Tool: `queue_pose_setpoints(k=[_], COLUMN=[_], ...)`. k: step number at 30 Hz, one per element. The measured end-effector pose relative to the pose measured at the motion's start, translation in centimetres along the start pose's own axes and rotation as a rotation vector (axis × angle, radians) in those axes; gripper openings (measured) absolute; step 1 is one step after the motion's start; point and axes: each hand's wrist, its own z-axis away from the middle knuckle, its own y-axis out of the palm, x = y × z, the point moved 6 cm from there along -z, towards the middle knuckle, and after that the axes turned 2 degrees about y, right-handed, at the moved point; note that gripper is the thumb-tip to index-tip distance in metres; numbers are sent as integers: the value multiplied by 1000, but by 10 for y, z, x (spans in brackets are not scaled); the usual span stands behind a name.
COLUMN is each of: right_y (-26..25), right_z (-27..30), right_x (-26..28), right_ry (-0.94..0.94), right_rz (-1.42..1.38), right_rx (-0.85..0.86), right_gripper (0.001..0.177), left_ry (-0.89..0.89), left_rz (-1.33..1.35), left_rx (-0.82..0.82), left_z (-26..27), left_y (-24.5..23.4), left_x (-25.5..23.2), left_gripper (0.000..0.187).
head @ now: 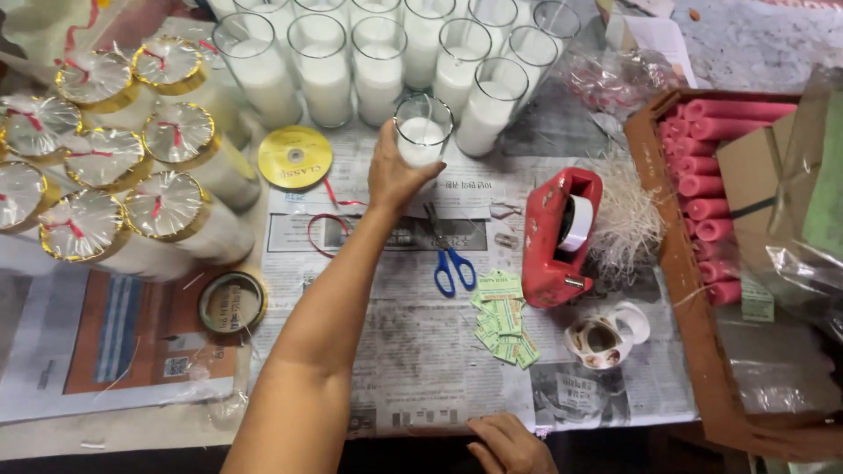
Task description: Applying decorative ribbons and labels to glass candles at a production station.
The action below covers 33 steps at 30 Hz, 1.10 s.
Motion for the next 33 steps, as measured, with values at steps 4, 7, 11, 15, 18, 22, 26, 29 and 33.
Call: queue_pose_setpoints(k=[4, 7, 11, 15, 18, 22, 26, 29, 33], right_y=[-22, -32, -25, 9, 34, 37, 9, -18, -67], right_z=[-7, -35, -114, -196, -224, -234, -217, -192, -165], right_x=[2, -3, -29, -73, -100, -123, -120, -96, -66], right_ry=[89, 177, 177, 191, 402, 562, 806, 800, 525], right_rz=[-14, -77, 48, 298, 374, 386, -87, -586, -884], right_rx=[-21, -2, -139, -139, 43, 161, 90, -105, -177], right_gripper=[26, 27, 17, 15, 36, 26, 35, 40, 55], left_ry=[-44, -2, -8, -80, -133, -100, -37, -47, 233], left_rz=[-90, 75, 114, 90, 65, 146, 276, 334, 191], left_rx=[37, 82, 130, 88, 77, 64, 115, 110, 22], left_z=[24, 65, 122, 163, 175, 177, 179, 177, 153], left_y=[-36, -78, -107, -106, -93, -96, -119, -140, -157], left_x=[-40, -85, -102, -80, -48, -57, -82, -96, -117], left_gripper=[102, 89, 99, 106, 110, 110, 114, 98, 33])
